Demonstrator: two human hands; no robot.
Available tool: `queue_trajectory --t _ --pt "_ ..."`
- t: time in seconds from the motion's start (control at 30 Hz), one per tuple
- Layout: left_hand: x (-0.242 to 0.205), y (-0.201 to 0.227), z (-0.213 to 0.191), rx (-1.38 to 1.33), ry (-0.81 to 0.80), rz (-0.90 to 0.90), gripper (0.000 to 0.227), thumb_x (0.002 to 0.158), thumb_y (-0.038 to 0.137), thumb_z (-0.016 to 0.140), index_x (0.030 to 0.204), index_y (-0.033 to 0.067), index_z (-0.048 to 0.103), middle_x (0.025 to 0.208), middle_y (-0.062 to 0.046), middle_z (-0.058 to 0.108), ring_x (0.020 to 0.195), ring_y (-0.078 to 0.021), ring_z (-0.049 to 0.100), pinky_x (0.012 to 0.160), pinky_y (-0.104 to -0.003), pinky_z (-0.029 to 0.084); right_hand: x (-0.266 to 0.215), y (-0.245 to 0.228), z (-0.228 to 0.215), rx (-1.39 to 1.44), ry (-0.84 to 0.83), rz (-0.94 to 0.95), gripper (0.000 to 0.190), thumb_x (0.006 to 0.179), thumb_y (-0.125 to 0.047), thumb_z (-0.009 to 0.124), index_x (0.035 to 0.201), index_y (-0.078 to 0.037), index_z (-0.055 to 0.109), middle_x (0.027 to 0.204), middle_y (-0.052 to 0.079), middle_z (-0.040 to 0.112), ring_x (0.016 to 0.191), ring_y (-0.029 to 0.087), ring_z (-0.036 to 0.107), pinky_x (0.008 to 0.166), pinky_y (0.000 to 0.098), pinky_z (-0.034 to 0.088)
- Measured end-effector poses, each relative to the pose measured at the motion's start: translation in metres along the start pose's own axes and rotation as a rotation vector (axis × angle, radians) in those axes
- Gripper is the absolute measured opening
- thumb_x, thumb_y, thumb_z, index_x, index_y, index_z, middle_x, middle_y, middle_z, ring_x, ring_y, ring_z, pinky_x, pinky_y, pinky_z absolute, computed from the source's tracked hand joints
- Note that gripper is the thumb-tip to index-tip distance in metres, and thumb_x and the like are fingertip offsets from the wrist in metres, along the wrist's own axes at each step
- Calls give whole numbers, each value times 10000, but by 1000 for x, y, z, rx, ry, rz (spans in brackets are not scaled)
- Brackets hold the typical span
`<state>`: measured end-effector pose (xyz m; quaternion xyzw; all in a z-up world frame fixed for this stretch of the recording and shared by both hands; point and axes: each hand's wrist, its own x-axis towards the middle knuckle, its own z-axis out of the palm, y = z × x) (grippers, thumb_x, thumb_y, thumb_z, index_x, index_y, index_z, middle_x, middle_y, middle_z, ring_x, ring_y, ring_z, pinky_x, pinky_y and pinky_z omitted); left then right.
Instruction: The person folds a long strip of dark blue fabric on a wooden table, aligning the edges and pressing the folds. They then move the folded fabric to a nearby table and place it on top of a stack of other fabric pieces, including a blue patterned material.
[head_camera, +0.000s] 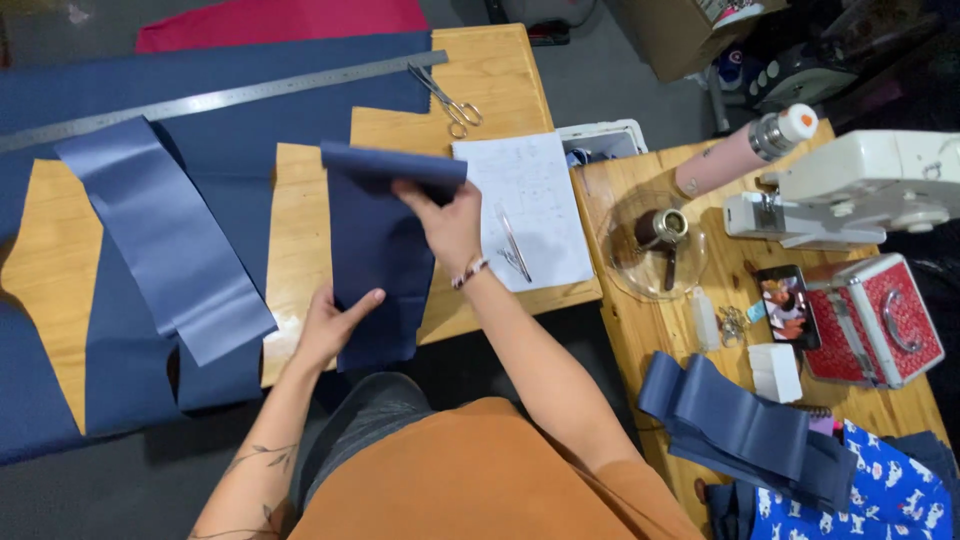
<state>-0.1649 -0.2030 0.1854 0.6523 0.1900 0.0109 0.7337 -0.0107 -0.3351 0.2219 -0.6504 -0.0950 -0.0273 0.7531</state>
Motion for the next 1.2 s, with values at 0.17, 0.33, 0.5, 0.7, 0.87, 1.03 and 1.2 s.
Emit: queue_trajectory --t 0.17,0.33,0.5,0.7,0.87,1.03,1.2 --pt "43 -91 -40 17 104 -125 324 919 245 828 1138 35 715 953 -132 716 915 -204 637 802 -387 535 80 57 35 -58 16 28 383 745 -214 964 1053 -91 773 967 49 773 919 128 680 872 350 567" --pt "101 -147 -55 177 125 -189 462 941 360 803 1250 39 680 1093 -240 720 1079 -354 678 919 -500 517 140 147 40 -170 104 150 454 664 -295 1007 988 -67 786 883 69 766 870 180 696 850 371 544" --pt "143 -178 -34 171 107 -188 470 808 390 771 1189 118 729 1102 -68 783 992 -176 717 875 -328 545 147 147 42 -1055 163 -59 1035 844 -670 715 1625 -283 157 1561 175 454 1366 490 446 1004 661 388" --pt "147 -199 -21 191 216 -414 420 889 386 816 1223 164 694 1046 -84 731 1043 -266 708 860 -405 540 31 123 68 -1344 -314 -97 659 1049 -651 334 1630 -353 241 1728 165 136 1609 351 81 1268 601 -21" --pt "133 -176 -13 191 263 -371 345 864 326 828 1112 117 710 937 -98 720 923 -257 692 744 -373 536 -4 200 32 -1433 -536 -158 674 1055 -627 333 1653 -363 169 1739 132 92 1606 304 89 1250 607 3" --pt "138 -185 -16 272 264 -397 353 860 419 826 1094 183 707 957 -65 748 970 -265 722 779 -389 553 8 210 29 -1487 -723 85 681 1057 -669 191 1657 -386 32 1744 95 -51 1604 292 -50 1250 606 -101" --pt "108 -162 -19 329 110 -418 422 927 420 732 1246 159 638 1192 -150 733 1215 -373 649 975 -508 527 9 215 31 -1511 -784 157 695 1055 -676 162 1646 -386 -62 1725 92 -156 1588 303 -150 1241 606 -128"
